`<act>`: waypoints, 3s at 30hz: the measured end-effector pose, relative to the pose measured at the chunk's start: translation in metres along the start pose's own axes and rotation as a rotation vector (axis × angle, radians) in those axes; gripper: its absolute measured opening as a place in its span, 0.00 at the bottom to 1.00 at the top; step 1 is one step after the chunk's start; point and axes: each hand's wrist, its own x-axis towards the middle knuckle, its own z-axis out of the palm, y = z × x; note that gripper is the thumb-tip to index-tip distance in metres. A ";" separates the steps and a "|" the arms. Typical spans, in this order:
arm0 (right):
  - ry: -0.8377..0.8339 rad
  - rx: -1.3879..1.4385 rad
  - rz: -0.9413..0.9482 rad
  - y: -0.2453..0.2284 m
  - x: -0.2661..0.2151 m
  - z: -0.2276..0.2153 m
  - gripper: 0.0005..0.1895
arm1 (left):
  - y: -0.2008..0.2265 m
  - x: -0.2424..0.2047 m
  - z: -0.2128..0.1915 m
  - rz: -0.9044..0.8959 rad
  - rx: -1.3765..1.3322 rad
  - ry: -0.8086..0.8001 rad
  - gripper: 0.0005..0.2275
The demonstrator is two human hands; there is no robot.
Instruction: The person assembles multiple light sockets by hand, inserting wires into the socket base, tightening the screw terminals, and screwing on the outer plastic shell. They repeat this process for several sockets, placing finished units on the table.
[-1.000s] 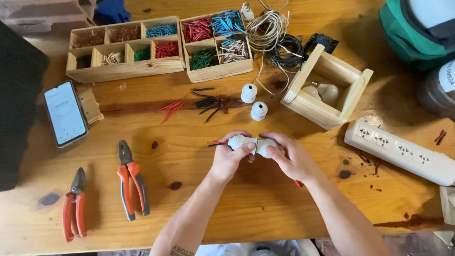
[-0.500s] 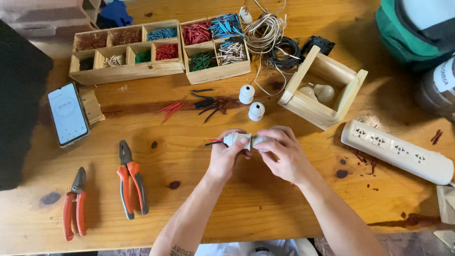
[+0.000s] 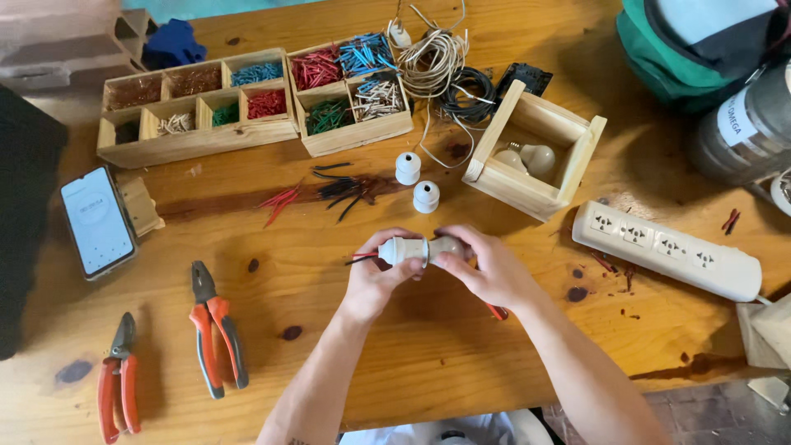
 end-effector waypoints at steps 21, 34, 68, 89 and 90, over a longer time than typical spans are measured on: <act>0.273 -0.205 -0.749 0.017 0.008 0.004 0.18 | 0.008 0.001 -0.005 -0.056 0.151 0.008 0.23; 0.295 -0.277 -0.846 0.026 0.014 0.015 0.15 | 0.027 -0.001 0.016 -0.197 0.230 0.270 0.16; 0.539 -1.214 0.046 0.065 0.098 -0.118 0.20 | 0.051 0.000 0.002 -0.028 0.506 0.086 0.27; -0.111 0.547 0.071 0.038 0.027 0.034 0.24 | 0.028 0.000 0.007 -0.042 0.352 -0.048 0.25; -0.108 0.549 0.076 0.043 0.026 0.033 0.24 | 0.032 -0.002 0.009 -0.048 0.352 -0.049 0.25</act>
